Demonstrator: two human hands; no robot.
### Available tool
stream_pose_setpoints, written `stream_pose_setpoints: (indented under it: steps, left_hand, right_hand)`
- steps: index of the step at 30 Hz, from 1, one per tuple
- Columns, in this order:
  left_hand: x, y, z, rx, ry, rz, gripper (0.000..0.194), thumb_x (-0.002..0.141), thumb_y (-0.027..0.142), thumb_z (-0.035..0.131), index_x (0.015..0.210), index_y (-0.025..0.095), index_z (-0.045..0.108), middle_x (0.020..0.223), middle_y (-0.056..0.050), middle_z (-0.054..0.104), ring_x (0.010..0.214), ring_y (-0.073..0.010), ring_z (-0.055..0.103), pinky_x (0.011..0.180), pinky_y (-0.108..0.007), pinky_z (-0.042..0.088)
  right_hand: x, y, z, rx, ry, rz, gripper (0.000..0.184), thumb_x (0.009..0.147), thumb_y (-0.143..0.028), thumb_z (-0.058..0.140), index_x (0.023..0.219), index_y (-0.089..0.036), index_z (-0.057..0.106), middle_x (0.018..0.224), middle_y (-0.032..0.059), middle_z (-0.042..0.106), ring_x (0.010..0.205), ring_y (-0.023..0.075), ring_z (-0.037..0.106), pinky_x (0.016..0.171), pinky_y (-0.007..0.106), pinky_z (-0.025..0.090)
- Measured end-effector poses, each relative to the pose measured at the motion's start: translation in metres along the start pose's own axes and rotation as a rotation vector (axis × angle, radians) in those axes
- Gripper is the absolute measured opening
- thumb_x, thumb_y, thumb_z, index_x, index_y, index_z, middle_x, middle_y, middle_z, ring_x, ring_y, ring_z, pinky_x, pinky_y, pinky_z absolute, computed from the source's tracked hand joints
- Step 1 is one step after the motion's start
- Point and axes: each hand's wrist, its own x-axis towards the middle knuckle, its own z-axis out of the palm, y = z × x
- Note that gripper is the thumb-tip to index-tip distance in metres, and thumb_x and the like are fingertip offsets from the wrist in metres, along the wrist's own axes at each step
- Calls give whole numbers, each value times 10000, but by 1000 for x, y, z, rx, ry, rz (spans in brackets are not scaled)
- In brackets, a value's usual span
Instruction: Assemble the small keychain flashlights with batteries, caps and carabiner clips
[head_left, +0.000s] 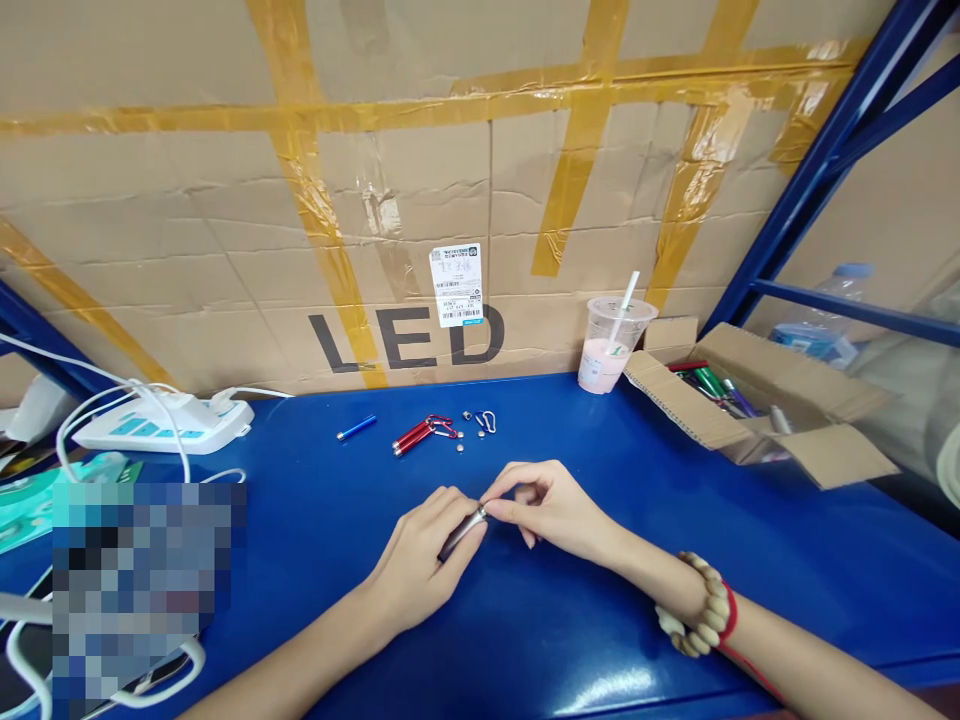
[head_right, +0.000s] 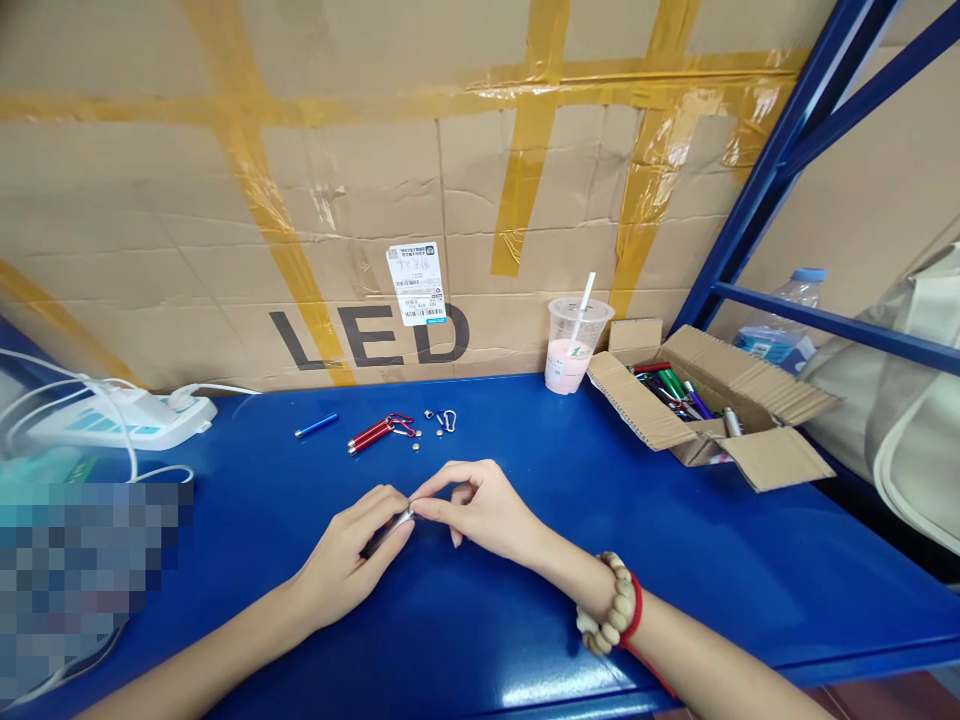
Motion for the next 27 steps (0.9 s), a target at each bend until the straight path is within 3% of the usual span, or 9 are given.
stream_pose_setpoints:
  steps: [7, 14, 21, 27]
  left_hand:
    - [0, -3, 1, -16, 17, -72, 235, 914, 302, 343, 902, 180, 544, 784, -29, 549, 717, -119, 491, 687, -248, 420]
    - [0, -1, 0, -124, 43, -157, 257, 932, 294, 290, 1009, 203, 518, 882, -23, 580, 807, -116, 538, 776, -243, 431]
    - [-3, -2, 4, -88, 26, -115, 210, 924, 289, 335, 1004, 202, 509, 903, -10, 581, 811, -103, 537, 746, -215, 429]
    - [-3, -4, 6, -51, 54, -69, 187, 924, 256, 348, 995, 201, 512, 871, -11, 580, 804, -110, 511, 740, -226, 419]
  right_hand:
    - [1, 4, 1, 136, 75, 101, 377, 672, -462, 669, 830, -121, 649, 513, -23, 525, 387, 38, 401, 370, 172, 263]
    - [1, -1, 1, 258, 158, 141, 396, 658, -474, 676, 858, -133, 642, 787, 32, 598, 404, 11, 383, 354, 165, 275]
    - [-2, 0, 3, 115, 86, 71, 325, 704, -423, 653, 841, -128, 655, 589, 1, 575, 373, 28, 410, 363, 169, 284]
    - [-4, -5, 1, -51, 81, -47, 249, 707, -377, 661, 776, -139, 676, 802, 44, 623, 399, 27, 486, 382, 166, 348]
